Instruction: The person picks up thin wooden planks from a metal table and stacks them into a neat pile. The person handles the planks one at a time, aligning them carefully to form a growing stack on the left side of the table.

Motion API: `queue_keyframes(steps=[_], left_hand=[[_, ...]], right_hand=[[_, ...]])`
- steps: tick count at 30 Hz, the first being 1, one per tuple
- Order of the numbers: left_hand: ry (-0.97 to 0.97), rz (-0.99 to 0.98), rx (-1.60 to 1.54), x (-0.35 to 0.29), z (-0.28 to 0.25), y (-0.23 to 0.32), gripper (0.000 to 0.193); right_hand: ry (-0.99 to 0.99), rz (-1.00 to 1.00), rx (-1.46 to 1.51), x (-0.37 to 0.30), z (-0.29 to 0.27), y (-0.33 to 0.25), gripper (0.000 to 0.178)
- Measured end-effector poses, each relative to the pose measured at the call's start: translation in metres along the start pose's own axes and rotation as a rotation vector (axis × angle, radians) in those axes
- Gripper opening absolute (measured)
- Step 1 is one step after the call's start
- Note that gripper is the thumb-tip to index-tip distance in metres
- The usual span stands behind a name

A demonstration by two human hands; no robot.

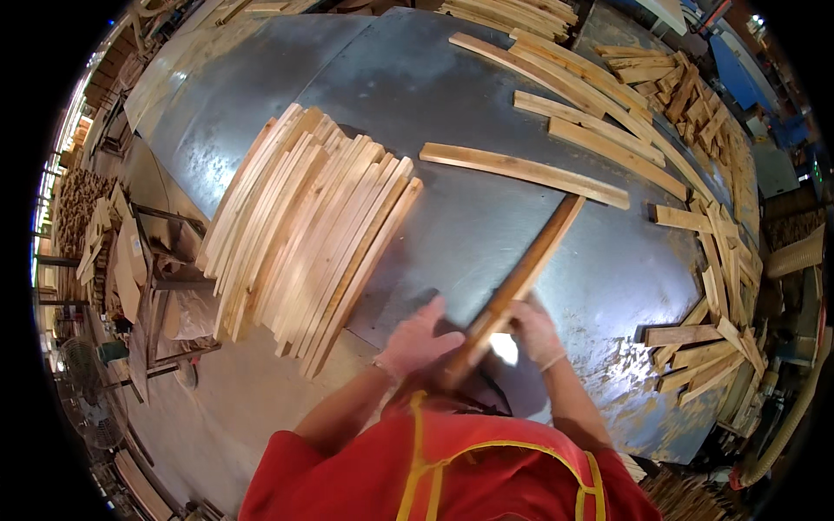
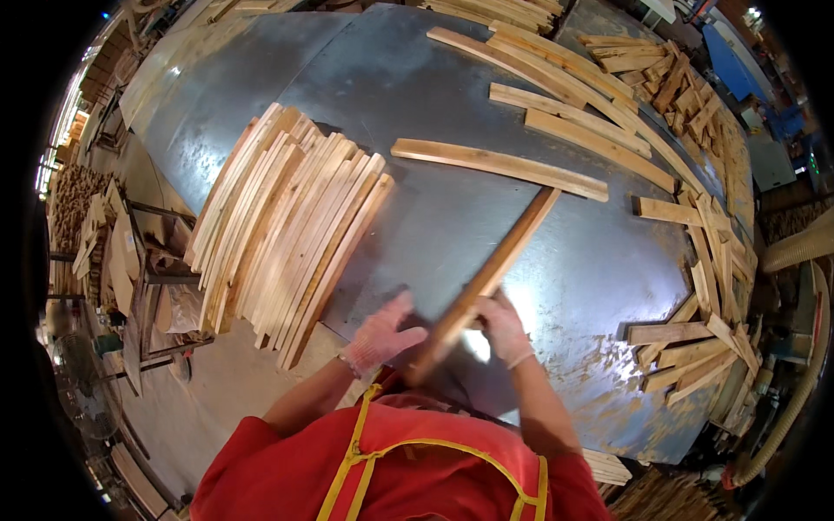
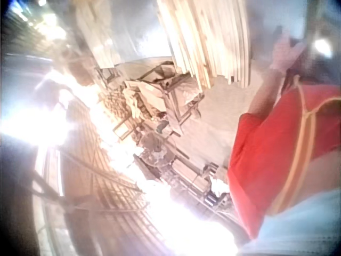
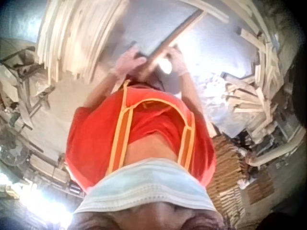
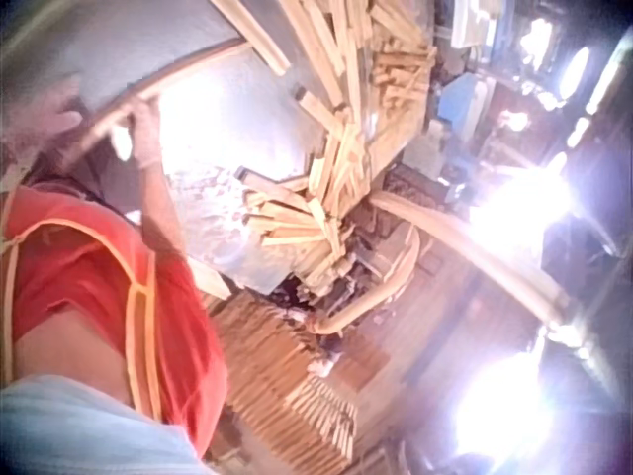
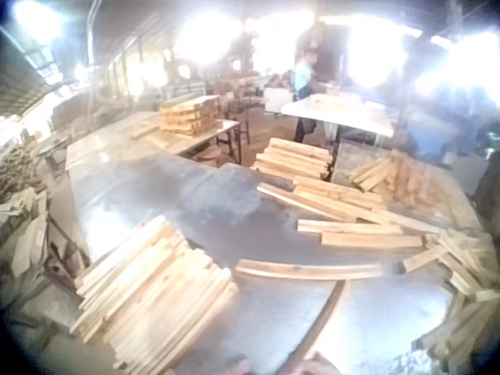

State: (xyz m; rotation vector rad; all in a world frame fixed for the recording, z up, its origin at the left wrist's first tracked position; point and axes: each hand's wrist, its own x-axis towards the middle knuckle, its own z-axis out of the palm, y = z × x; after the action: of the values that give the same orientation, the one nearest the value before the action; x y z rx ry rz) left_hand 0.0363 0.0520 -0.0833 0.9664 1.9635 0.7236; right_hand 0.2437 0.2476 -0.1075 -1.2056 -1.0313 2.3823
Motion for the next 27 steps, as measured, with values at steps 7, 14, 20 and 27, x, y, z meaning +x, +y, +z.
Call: queue_keyframes(steps=[7,14,20,27], left_hand=[[-0.067,-0.345,-0.33,0.006,-0.006,0.027,0.078],[0.235,-0.375,-0.204,-0.017,-0.001,-0.004,0.072],[0.503,-0.227,0.057,-0.034,-0.015,-0.012,0.056],[0.22,0.018,0.094,-0.072,-0.008,-0.011,0.045]], right_hand=[[0.052,-0.264,-1.376,0.087,0.016,-0.165,0.047],[0.32,-0.44,-1.914,0.19,-0.041,-0.217,0.068],[-0.041,-0.175,-0.888,0.112,-0.025,-0.133,0.068],[-0.148,0.058,-0.788,0.011,0.118,0.014,0.071]])
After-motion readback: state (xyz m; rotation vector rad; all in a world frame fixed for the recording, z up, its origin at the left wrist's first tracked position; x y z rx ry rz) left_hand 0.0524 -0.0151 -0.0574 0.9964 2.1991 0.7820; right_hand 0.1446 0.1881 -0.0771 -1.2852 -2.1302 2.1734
